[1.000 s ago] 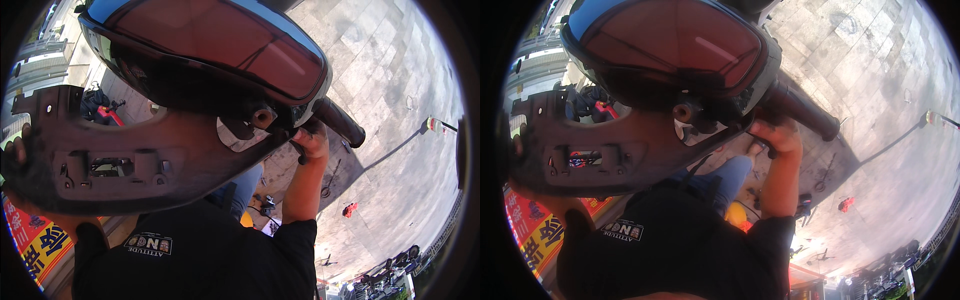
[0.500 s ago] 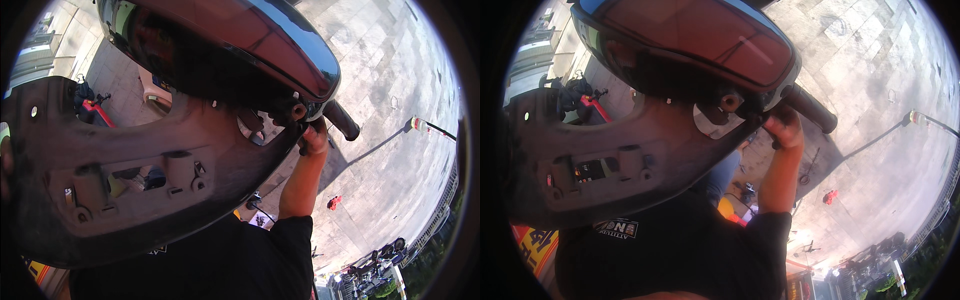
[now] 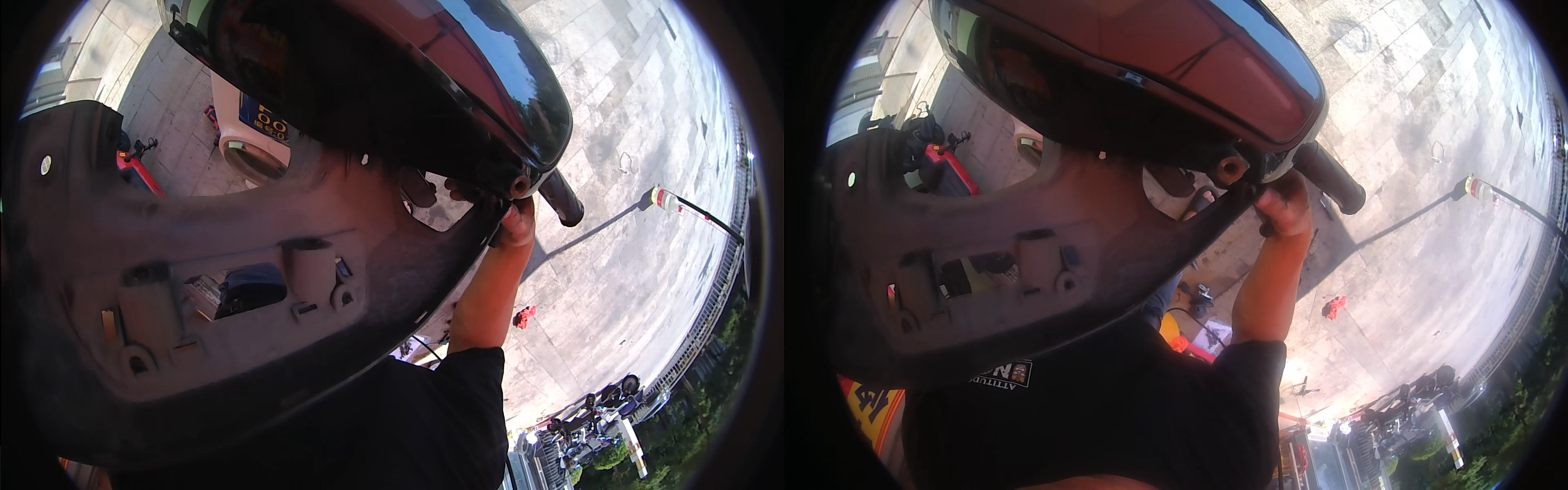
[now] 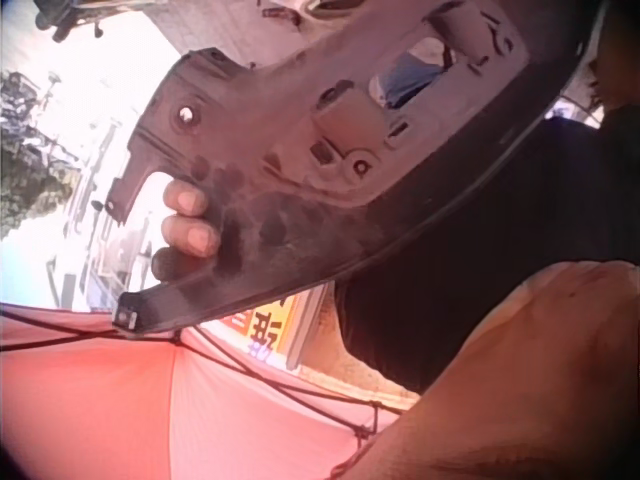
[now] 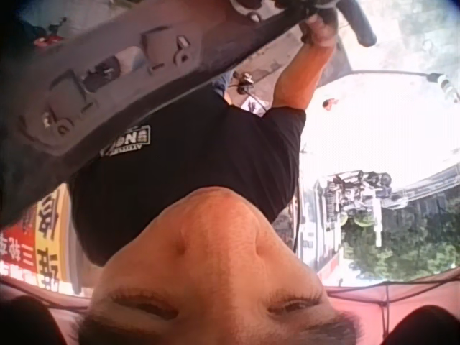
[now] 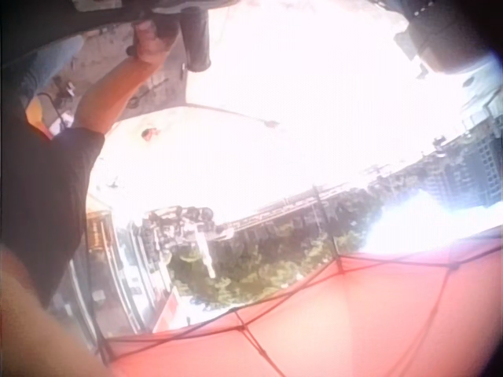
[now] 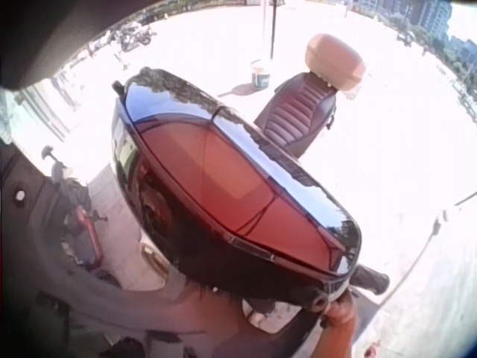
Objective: The person assembles the handlebar of a white electric scooter by attaching the front fairing, aligning the handlebar, and securing the brake lever and throttle. The person repeatedly adjusts and checks the fit of the components.
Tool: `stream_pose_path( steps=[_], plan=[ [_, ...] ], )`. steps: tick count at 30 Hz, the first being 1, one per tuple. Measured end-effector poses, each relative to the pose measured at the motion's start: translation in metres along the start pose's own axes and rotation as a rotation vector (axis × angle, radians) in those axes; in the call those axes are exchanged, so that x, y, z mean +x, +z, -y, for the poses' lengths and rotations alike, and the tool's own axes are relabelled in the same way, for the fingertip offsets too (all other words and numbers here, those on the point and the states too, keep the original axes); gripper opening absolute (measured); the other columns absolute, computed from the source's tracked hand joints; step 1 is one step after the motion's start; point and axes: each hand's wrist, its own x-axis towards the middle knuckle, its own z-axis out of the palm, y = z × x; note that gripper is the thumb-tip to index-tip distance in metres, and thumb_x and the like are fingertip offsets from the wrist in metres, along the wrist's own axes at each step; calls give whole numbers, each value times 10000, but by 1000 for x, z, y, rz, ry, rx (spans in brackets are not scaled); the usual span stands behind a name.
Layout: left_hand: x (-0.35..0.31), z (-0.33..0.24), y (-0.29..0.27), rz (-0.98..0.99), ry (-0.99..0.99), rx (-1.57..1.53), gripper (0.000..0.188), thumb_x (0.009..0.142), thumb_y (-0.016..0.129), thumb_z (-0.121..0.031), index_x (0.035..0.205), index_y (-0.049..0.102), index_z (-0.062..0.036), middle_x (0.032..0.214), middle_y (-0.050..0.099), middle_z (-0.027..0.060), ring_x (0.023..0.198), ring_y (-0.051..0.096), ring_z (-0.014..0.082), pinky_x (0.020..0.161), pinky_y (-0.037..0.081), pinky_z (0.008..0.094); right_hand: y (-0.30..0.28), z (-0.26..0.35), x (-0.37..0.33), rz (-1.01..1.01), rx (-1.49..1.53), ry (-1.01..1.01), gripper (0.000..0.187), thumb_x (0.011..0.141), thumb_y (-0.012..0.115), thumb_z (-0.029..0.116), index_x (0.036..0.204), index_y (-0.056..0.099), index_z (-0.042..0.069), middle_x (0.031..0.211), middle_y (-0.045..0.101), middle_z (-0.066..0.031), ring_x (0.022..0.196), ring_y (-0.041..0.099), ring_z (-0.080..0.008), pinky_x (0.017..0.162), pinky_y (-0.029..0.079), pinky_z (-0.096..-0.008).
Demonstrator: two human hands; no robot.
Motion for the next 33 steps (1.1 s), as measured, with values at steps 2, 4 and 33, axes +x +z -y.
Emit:
stream_pose_path(
  steps=[2, 4, 33],
  plan=[
    [2, 2, 0, 12, -4, -10, 505, 1007, 432, -386, 1305, 531, 10, 1228, 601, 191, 1267, 504, 398, 1106, 347, 580, 1, 1, 2, 2, -15, -16, 1022, 716, 847, 444, 1419, 359, -113, 1213, 606, -299, 988, 684, -440, 820, 599, -504],
    [5, 3, 0, 22, -11, -27, 502, 1005, 437, -384, 1299, 535, 11, 1228, 601, 193, 1264, 507, 397, 1105, 347, 580, 1, 2, 4, 16, -19, -28, 1016, 716, 852, 434, 1420, 360, -108, 1210, 608, -297, 988, 685, -435, 820, 600, -500],
    [103, 40, -105, -268, -428, -99, 375, 988, 537, -428, 1102, 633, -84, 970, 659, 119, 1151, 563, 396, 1053, 321, 746, 34, 2, 27, 99, 46, -146, 475, 923, 693, 293, 1235, 589, -50, 1072, 691, -177, 911, 700, -250, 788, 568, -347]
  ],
)
